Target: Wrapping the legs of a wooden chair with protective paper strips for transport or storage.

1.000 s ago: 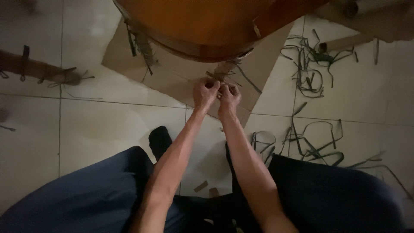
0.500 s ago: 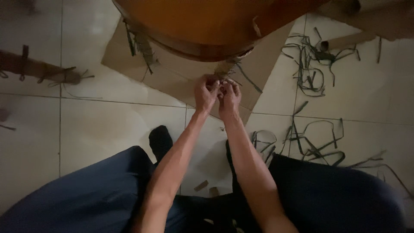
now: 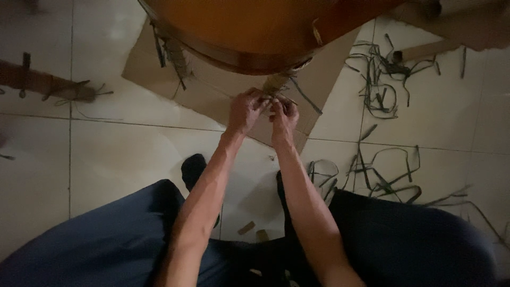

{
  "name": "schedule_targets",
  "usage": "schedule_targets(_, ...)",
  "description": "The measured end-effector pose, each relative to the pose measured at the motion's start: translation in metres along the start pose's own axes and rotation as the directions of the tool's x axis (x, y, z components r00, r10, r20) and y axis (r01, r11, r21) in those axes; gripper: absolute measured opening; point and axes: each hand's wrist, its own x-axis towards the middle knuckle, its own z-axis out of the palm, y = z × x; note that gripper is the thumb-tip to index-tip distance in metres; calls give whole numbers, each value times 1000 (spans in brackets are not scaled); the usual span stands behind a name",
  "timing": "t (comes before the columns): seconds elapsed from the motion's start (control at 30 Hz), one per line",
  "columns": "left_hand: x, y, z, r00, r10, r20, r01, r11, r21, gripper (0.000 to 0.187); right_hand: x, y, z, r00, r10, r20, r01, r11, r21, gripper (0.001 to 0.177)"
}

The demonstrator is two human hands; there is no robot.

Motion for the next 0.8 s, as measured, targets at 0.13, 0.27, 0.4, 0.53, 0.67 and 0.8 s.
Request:
schedule_targets(0.13, 3, -15, -2, 991, 135, -12, -132, 981, 143, 25, -4, -13, 2, 1000, 4, 18, -2, 996, -87, 14)
schedule_targets(0.27, 0, -4, -1, 971, 174, -164, -154, 980, 123, 26, 4, -3, -6, 997, -39, -63, 32, 994, -106, 15)
schedule_targets(0.4, 7, -15, 10, 972, 129, -195, -94, 980, 176, 32, 20, 10, -15, 986, -146, -84, 133, 981, -143, 14)
schedule_targets(0.53, 0, 10, 0, 978, 103, -181, -54, 965, 256, 24, 18, 6, -17, 986, -142, -92, 122, 973, -194, 14)
schedule_targets(0.67, -2, 11, -3, 979, 18, -203, -3, 997, 73, 31, 26, 20, -38, 992, 12, -127, -7, 999, 38, 17)
schedule_targets(0.8, -3, -47, 16, 942, 50, -331, -91, 990, -108, 29, 61, 115, -103, 874, 344, -343, -294, 937, 191, 33)
